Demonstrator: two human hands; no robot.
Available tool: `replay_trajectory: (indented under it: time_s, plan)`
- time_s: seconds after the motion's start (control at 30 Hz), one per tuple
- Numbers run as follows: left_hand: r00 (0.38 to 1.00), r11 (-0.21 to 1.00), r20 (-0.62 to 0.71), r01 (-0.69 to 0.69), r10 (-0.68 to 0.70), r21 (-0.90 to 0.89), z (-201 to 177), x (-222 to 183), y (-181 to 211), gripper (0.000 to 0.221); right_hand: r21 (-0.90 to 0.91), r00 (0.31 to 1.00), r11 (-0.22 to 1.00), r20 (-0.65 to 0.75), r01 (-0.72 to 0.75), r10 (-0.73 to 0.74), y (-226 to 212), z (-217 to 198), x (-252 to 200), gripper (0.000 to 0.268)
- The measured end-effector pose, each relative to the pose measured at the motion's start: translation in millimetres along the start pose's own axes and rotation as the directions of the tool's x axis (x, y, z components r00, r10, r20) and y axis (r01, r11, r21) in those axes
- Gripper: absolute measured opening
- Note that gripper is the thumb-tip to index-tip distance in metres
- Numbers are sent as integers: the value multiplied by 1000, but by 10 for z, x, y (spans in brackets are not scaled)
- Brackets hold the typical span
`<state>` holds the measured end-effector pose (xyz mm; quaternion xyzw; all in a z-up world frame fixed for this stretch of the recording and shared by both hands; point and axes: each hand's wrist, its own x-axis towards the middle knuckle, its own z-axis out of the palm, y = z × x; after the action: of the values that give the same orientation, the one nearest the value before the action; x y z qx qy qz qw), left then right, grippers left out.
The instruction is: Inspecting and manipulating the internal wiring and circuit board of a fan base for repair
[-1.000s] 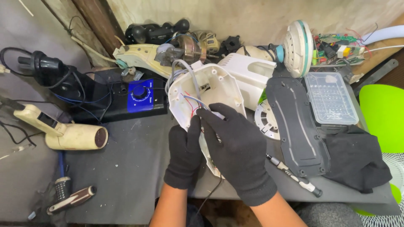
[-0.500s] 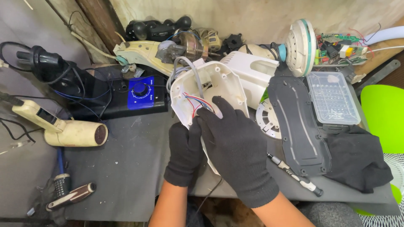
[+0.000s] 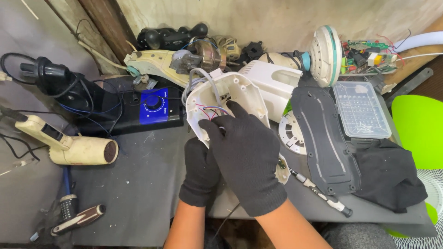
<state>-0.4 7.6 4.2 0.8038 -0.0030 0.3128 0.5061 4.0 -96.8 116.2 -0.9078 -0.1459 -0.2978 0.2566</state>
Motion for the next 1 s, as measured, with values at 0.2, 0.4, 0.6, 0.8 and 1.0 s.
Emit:
replay_trajectory:
  time_s: [0.2,0.4,0.6,0.8,1.0]
  plan:
    - [999,999,11,-44,44,24,-41,12,-5,50,81,996,994,-47,-68,72,-89,42,-14,17]
    - [995,995,19,-95,94,37,-53,17,2,49,257,997,965,-48,-53,68,10,89,-48,8]
    - [991,989,33,-132,130,60,-41,69,2,49,380,999,924,10,37,-44,88,-29,-76,8]
    - [982,980,50,-184,181,77,-39,103,26,51,405,1000,914,-27,11,0,67,-75,-185,1]
    - [972,969,68,-229,223,96,-58,88,42,53,505,999,863,-52,14,14,143,-41,-277,13]
